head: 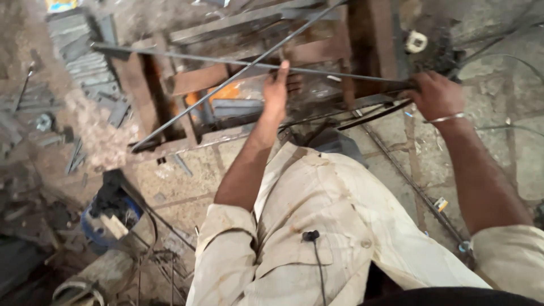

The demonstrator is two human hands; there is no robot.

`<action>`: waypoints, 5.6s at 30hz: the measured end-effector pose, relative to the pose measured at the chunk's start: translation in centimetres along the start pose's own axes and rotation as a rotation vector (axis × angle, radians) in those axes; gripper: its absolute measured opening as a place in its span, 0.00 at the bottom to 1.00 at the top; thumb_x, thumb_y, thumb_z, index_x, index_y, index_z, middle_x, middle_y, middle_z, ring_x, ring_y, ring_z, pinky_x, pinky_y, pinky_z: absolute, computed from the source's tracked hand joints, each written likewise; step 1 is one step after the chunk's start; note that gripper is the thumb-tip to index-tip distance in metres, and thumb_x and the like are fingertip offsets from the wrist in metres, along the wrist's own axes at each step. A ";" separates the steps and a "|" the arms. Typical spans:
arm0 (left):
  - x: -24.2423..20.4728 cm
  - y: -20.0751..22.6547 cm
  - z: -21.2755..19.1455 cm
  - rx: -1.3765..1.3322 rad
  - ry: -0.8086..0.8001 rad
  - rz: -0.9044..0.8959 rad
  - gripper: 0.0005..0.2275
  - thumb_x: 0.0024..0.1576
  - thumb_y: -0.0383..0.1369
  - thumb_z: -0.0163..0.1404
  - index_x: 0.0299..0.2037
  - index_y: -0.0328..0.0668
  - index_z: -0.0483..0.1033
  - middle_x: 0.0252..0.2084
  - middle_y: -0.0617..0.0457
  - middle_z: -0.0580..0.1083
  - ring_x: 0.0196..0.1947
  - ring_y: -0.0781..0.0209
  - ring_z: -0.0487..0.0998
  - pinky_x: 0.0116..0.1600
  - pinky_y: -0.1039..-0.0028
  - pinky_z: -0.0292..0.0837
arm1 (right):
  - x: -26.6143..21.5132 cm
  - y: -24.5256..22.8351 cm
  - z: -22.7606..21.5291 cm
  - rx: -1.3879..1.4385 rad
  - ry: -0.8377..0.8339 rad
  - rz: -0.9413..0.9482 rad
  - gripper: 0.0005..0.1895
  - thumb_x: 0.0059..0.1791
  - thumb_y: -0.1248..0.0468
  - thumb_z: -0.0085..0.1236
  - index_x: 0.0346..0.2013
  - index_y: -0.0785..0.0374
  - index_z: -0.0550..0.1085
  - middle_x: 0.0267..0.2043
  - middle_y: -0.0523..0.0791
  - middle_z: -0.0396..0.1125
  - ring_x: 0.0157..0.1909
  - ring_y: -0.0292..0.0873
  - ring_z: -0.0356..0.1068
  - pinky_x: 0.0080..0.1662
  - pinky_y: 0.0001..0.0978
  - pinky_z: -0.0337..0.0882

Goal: Welding metal bars together to form a frame structure.

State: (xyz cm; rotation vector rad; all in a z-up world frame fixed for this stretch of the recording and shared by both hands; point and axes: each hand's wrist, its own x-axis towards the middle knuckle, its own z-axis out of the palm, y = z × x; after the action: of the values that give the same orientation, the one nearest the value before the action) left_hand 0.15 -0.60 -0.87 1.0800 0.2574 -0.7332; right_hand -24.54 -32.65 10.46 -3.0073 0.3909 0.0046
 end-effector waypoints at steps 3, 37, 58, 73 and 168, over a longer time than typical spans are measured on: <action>0.0 -0.6 -0.1 0.016 0.042 0.070 0.19 0.58 0.50 0.55 0.40 0.40 0.72 0.30 0.47 0.81 0.24 0.60 0.81 0.29 0.71 0.79 | -0.3 -0.1 0.7 0.005 0.023 -0.001 0.15 0.56 0.52 0.66 0.48 0.58 0.75 0.46 0.47 0.72 0.46 0.53 0.73 0.46 0.48 0.73; 0.9 -1.0 0.2 -0.003 -0.038 0.010 0.23 0.56 0.52 0.56 0.41 0.36 0.71 0.32 0.46 0.80 0.26 0.58 0.80 0.30 0.68 0.75 | 0.1 -0.6 0.8 -0.140 -0.084 0.086 0.15 0.59 0.51 0.64 0.50 0.59 0.76 0.48 0.50 0.72 0.46 0.56 0.73 0.50 0.50 0.73; 3.8 -1.6 -1.9 0.048 -0.074 0.033 0.14 0.61 0.45 0.57 0.40 0.43 0.73 0.27 0.48 0.79 0.18 0.57 0.76 0.23 0.67 0.70 | 0.5 3.0 7.2 0.011 -0.108 0.273 0.24 0.48 0.45 0.53 0.55 0.50 0.67 0.49 0.45 0.69 0.48 0.54 0.75 0.46 0.48 0.77; 2.0 -0.9 -1.0 0.037 -0.038 0.022 0.15 0.62 0.47 0.58 0.42 0.44 0.74 0.29 0.50 0.79 0.22 0.58 0.79 0.26 0.68 0.75 | 4.7 15.4 24.7 0.230 0.065 0.142 0.32 0.39 0.45 0.62 0.54 0.53 0.73 0.48 0.53 0.71 0.52 0.57 0.74 0.53 0.51 0.75; 1.2 -1.0 1.1 -0.046 0.283 0.049 0.17 0.59 0.48 0.55 0.42 0.42 0.74 0.32 0.47 0.81 0.31 0.51 0.84 0.34 0.62 0.81 | 3.0 4.9 5.8 0.120 -0.234 -0.035 0.17 0.49 0.43 0.53 0.46 0.45 0.68 0.46 0.42 0.71 0.48 0.51 0.75 0.45 0.49 0.76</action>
State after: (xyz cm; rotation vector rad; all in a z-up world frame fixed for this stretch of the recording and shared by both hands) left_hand 0.20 -2.36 -1.72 1.1420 0.4856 -0.5270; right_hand -22.85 -37.49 4.09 -2.8510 0.3025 0.3157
